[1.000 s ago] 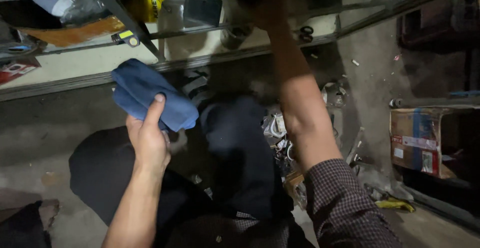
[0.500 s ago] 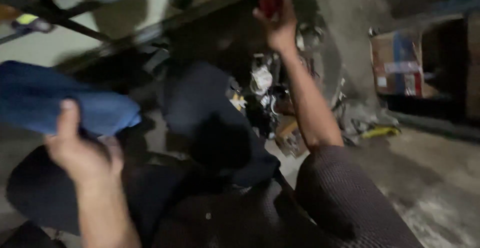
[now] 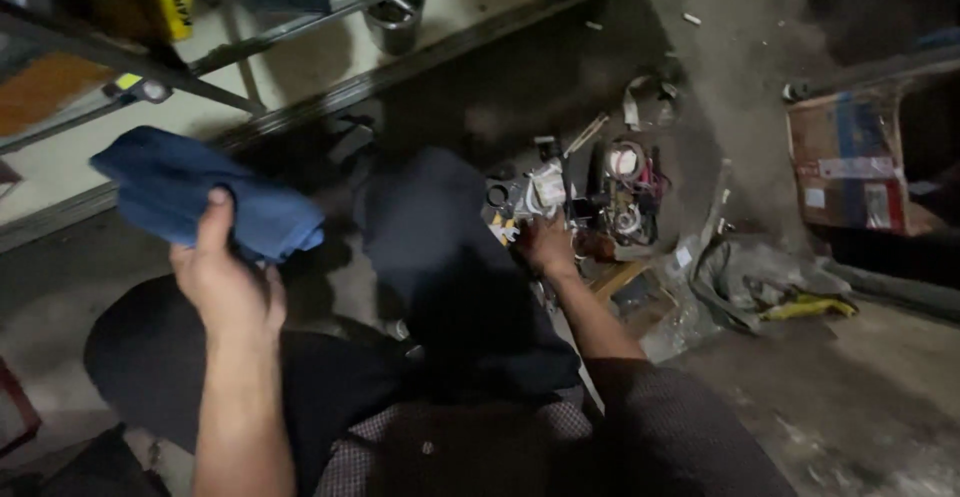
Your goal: Cleaning a motorcycle cooling fan with a blue cloth and then searching for other components on storage shelves.
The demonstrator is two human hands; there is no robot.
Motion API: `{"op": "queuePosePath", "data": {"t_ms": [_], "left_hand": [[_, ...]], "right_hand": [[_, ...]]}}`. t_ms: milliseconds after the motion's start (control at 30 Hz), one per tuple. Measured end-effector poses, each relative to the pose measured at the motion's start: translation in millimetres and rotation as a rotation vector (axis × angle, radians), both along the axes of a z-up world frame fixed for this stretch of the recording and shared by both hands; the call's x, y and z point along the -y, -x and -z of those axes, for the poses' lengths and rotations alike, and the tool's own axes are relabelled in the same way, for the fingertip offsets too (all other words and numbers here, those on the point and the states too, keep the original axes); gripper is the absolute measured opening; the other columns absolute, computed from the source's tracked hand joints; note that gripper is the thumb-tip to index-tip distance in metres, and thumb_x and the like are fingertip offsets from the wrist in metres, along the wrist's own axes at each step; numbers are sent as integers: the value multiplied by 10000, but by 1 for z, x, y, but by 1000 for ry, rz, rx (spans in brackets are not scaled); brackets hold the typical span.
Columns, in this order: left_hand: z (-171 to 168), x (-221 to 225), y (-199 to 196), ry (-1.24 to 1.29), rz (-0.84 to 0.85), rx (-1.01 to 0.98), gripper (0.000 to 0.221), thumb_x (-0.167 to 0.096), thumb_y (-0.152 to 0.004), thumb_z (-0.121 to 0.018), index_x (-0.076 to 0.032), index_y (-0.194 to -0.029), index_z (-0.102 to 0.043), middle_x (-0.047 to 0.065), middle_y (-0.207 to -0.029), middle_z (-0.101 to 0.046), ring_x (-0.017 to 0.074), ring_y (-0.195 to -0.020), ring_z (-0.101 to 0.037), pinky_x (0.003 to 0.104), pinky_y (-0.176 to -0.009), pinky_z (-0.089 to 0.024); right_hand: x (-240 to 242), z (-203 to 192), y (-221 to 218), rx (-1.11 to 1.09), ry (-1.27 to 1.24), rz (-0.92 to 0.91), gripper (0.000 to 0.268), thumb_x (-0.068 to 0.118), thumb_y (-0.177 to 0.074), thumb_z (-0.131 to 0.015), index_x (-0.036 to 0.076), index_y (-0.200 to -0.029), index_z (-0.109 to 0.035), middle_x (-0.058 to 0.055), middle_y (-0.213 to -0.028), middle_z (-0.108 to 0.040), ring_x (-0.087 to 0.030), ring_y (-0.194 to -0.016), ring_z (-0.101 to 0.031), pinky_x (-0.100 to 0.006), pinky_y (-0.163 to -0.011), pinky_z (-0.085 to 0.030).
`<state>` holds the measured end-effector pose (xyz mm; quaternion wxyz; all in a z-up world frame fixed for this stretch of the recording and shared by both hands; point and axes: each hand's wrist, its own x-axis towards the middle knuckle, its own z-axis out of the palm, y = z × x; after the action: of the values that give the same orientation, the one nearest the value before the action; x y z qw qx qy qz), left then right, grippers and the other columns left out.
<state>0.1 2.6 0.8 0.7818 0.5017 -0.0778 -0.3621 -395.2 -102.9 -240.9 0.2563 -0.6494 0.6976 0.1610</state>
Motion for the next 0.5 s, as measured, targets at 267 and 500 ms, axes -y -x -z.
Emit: {"op": "queuePosePath", "data": {"t_ms": [267, 500], "left_hand": [[0, 7, 9, 29, 38, -9, 287, -92, -1014, -700, -13, -1269, -597, 71, -1160, -661, 192, -1061, -654, 356, -998, -552], [-8, 10, 9, 1, -3, -38, 339, -100, -973, -703, -4, -1282, -601, 73, -1183, -674, 197, -1079, -653, 354, -998, -545]], "right_hand": [[153, -122, -167, 713, 868, -406, 556, 350, -944, -809, 34, -1363, -624, -191, -1378, -633, -450, -1317, -539, -479, -1169, -440], [226, -177, -317, 605, 952, -705, 932, 643, -840, -900, 240, -1542, -438, -171, -1580, -397, -458, -1440, -343, -571, -1121, -370]]}}
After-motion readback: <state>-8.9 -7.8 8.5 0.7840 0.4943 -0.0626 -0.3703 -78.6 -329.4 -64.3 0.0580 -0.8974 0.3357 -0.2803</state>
